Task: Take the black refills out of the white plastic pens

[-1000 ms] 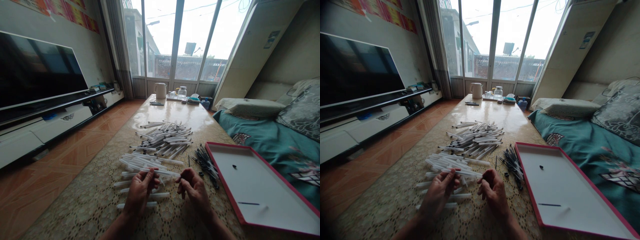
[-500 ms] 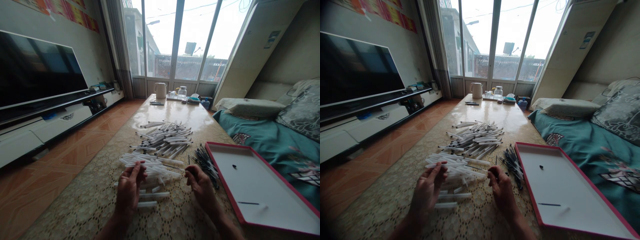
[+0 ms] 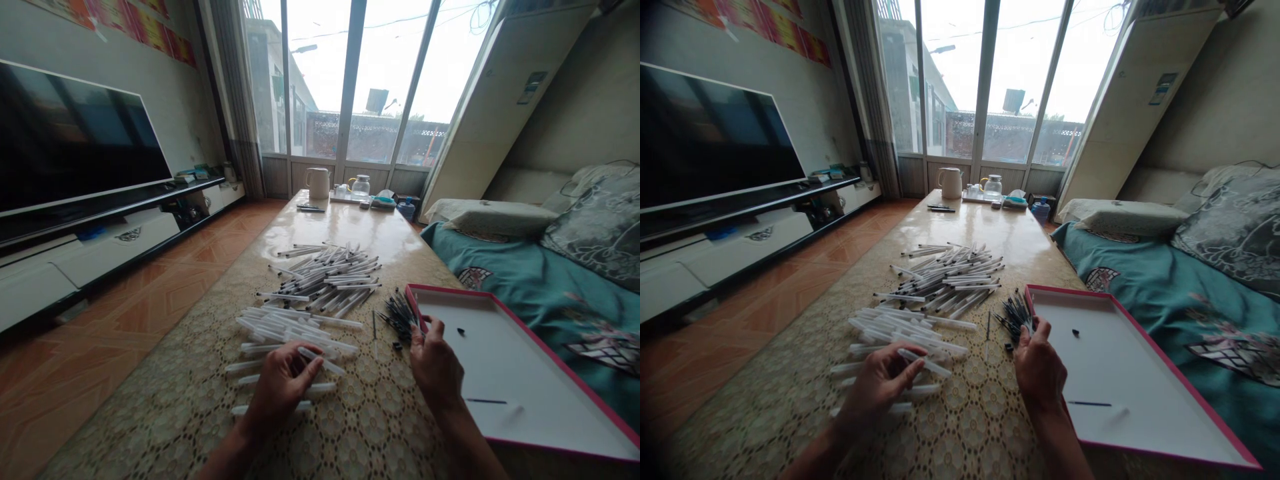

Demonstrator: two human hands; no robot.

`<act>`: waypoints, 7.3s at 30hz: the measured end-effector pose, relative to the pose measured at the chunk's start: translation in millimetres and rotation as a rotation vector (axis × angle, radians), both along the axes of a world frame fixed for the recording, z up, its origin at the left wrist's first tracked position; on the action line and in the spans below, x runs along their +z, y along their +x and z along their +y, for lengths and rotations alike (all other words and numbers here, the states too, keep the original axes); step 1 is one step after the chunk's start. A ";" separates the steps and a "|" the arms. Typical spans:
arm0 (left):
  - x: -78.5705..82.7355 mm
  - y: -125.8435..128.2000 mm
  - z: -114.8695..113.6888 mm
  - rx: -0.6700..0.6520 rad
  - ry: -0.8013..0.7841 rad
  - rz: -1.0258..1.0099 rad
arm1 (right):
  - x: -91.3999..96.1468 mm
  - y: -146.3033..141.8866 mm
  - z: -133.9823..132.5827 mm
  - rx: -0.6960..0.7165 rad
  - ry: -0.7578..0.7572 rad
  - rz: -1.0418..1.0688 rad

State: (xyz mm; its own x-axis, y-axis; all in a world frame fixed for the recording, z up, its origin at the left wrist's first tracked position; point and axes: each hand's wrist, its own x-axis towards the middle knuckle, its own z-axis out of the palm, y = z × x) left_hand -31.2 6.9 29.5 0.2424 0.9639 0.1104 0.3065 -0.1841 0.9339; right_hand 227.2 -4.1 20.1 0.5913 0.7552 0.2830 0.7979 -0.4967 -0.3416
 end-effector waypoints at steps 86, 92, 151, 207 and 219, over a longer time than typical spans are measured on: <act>-6.8 7.6 -5.9 -0.235 0.419 0.581 | -8.8 -60.0 -27.6 1.197 -0.037 -0.227; -9.1 8.0 -4.8 -0.217 0.431 0.558 | 2.0 -54.8 -23.5 1.197 -0.161 0.192; 0.1 -10.3 3.4 0.202 0.191 0.294 | -12.8 -47.0 -23.6 1.032 0.115 0.224; -11.3 11.7 1.7 0.154 -0.418 -0.660 | -22.0 -59.4 -22.4 0.844 0.097 0.867; -7.3 12.2 1.2 0.184 -0.426 -0.652 | -21.0 -59.9 -21.6 0.876 0.123 0.817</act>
State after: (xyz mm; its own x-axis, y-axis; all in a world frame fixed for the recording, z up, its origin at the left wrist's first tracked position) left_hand -19.0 8.1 22.2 0.0885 0.9734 -0.2115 -0.3345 0.2290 0.9141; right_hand 167.3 -25.7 -1.0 -0.0704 0.9843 0.1621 0.3740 0.1767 -0.9104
